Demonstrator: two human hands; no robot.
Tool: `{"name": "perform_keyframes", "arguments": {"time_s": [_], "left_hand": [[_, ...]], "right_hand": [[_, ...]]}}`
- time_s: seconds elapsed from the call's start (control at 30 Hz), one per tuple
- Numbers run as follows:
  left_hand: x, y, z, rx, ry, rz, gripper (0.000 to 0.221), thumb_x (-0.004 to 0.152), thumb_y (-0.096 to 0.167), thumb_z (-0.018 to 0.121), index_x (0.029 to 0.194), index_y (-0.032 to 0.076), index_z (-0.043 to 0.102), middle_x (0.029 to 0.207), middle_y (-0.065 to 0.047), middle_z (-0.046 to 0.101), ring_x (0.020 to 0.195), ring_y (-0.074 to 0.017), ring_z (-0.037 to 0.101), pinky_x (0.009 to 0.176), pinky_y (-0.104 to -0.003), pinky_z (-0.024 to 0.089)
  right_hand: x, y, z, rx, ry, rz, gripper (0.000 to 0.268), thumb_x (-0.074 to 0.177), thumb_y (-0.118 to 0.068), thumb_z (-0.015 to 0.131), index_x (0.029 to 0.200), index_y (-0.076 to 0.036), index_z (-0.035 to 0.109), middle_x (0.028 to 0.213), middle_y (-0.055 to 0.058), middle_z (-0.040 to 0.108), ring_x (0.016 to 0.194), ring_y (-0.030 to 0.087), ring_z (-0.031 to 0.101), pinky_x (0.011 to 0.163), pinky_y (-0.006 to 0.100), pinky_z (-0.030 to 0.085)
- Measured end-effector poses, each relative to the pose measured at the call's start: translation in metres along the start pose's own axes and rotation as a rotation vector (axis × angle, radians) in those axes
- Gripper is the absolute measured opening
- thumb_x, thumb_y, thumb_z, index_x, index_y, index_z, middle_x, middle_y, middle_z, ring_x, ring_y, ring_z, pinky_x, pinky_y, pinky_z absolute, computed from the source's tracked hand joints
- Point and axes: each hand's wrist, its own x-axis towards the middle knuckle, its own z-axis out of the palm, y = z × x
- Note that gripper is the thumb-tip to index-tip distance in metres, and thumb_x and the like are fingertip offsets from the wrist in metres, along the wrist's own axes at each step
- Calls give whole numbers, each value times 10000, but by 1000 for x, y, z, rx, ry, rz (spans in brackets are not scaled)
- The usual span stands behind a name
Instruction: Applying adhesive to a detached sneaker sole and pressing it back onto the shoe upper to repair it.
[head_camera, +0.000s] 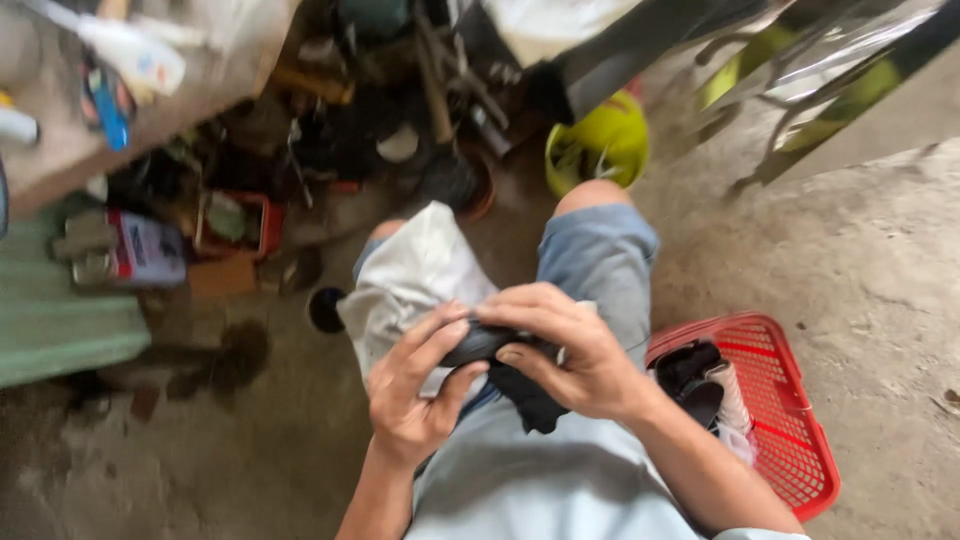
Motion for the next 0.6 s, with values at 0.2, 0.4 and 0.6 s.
{"name": "perform_keyframes", "arguments": {"time_s": [0.2,0.4,0.6], "left_hand": [[4,0,6,38,-1,49,304,988,157,721,1243,17,634,1234,-205,700,1140,-348,755,1040,-432,659],[7,4,9,92,13,56,258,1003,153,701,1225,31,655,1193,-185,720,1104,-352,768,991,-422,668],[11,2,10,22,152,-21,330,849,97,821,1124,-62,731,1033,-215,767,941,-369,787,819,-456,647]], "right_hand": [[-6,8,2,-57,37,-69,280,1037,-162,609,1275,-16,629,1255,154,690,1156,327,698,1056,433,553],[-3,7,7,-69,110,-92,241,1046,-167,581,1206,-2,652,1182,155,712,1075,327,725,996,440,561],[15,14,8,54,134,-82,255,971,-41,653,1191,66,722,1110,211,732,992,341,722,887,447,581]]}}
